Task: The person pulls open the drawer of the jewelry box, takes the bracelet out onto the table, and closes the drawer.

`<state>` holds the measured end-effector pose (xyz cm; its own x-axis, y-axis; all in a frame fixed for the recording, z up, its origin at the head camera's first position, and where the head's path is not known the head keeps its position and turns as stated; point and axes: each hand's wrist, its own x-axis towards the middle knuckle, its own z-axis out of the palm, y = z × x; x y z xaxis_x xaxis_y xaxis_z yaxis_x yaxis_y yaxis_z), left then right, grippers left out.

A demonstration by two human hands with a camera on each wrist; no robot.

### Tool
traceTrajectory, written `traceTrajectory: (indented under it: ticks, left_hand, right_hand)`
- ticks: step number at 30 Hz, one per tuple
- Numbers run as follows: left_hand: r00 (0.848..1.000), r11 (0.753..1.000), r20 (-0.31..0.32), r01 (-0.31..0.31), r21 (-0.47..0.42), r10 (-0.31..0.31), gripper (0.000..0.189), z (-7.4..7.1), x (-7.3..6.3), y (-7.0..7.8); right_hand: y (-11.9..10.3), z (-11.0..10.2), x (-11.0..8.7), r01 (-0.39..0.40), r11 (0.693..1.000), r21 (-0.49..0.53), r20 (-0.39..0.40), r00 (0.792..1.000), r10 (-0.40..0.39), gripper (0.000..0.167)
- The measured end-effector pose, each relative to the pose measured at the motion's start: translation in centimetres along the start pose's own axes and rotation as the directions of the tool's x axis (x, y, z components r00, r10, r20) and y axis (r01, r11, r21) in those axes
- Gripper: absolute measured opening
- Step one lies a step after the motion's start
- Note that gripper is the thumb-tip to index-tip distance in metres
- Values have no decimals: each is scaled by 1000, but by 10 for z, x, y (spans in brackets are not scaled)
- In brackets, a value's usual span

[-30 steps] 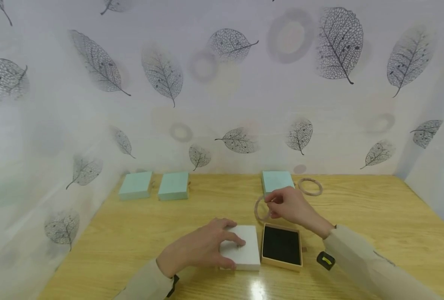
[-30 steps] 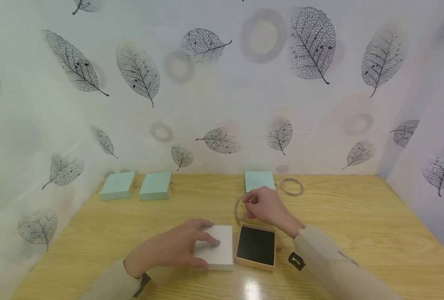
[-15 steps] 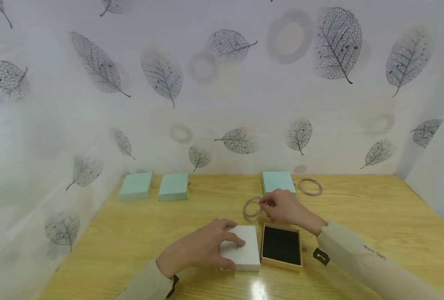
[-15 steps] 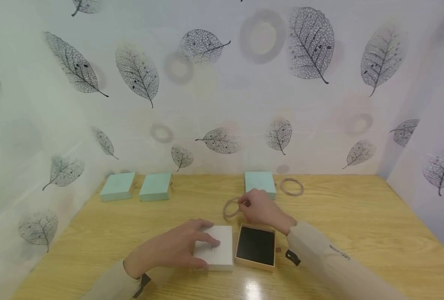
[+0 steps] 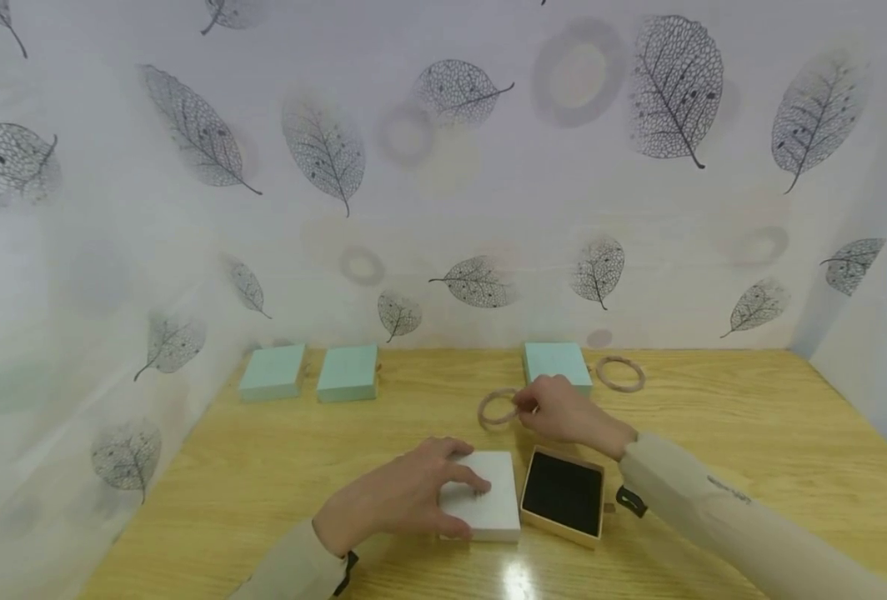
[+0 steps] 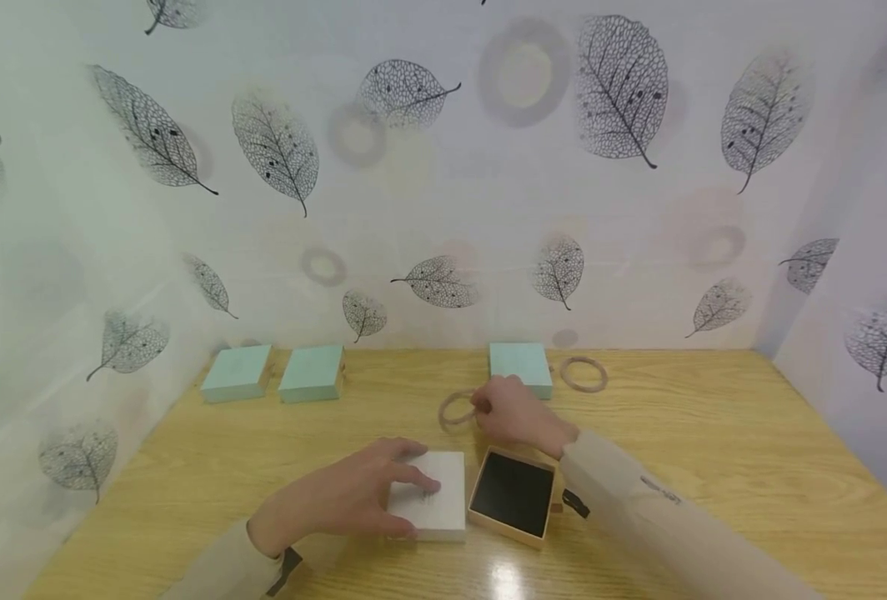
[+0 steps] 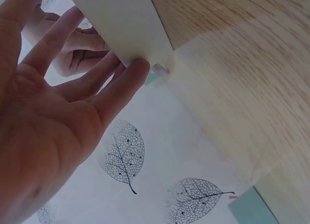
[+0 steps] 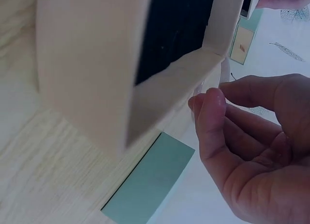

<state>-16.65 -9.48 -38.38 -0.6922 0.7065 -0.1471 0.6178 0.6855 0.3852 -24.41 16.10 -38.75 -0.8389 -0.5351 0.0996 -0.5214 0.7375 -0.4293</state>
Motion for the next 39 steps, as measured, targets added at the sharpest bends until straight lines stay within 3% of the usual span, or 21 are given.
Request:
traceTrajectory:
  ticks: [7,12,15,21,31,39]
  left_hand:
    - [1000,1000,-15,-18,12,18,49,2,-1,-1]
    - [999,1000,-22,-29,6,30,50,2,0,-2]
    - [999,999,-22,-33,6,33,50,1,0,-3]
    - [999,999,-27,-44,15,44,51,1,0,-3]
    - [999,999,-20,-42,11,43,50,1,1,-2]
    - [999,1000,-15,-29,-4,29,50,1,0,-2]
  right_hand:
    - [-2,-1,7,-63,998,10,77,995,62,27]
    - [-3,-2,13,-104,994,39,131,987,98,17]
    - [-4,-2,18,-161,984,73,169,975,147,24]
    - [-11,1,29,-256,963,82,224,947,232,22]
    - [-15,4,39,-317,947,48,229,927,298,26]
    - [-15,6,40,-299,953,53,238,930,279,29]
